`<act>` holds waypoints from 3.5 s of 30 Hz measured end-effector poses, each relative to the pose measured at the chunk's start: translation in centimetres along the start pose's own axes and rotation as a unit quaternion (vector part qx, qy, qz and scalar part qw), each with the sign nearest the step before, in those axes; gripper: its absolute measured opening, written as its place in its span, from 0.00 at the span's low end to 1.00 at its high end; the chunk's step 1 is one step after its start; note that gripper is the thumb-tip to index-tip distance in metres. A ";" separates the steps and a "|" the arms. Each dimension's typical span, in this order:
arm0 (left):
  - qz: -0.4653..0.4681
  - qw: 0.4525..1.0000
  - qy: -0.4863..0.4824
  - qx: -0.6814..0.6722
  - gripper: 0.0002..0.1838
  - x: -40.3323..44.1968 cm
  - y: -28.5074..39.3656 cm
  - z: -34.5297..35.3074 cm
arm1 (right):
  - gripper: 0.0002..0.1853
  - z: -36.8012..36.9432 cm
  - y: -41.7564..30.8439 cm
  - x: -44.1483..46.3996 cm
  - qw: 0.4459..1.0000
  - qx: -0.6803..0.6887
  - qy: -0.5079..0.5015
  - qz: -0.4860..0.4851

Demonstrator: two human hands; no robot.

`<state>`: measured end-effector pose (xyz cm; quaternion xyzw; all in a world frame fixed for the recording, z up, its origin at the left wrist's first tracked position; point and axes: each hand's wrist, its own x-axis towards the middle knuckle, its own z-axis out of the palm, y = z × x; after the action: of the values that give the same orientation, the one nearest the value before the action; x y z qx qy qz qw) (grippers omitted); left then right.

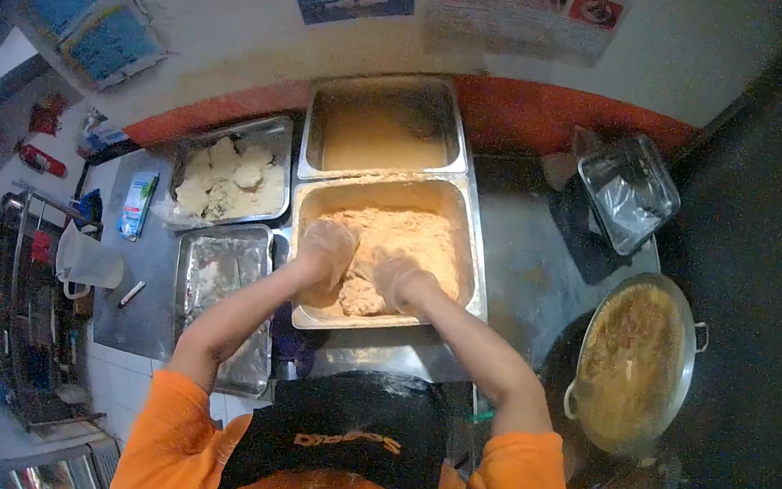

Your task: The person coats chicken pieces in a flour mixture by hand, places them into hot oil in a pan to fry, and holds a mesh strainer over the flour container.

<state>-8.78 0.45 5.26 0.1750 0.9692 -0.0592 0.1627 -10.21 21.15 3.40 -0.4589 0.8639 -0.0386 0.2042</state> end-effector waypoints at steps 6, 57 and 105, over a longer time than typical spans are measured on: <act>0.095 0.990 0.043 0.092 0.20 0.3 -1.5 1.7 | 0.19 2.5 4.2 2.5 0.995 0.096 -0.008 0.000; 0.117 0.993 -0.027 0.016 0.16 0.1 -0.5 1.1 | 0.18 -0.2 -0.2 0.0 0.982 0.039 0.002 0.187; -0.076 0.705 0.483 -0.514 0.19 -3.7 -3.5 2.7 | 0.24 -1.7 -4.3 10.3 0.996 0.001 0.089 0.021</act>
<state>-5.94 -4.45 4.21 -0.0048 0.8057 0.5283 -0.2677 -12.61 10.13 2.77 -0.4353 0.8879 -0.0761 0.1279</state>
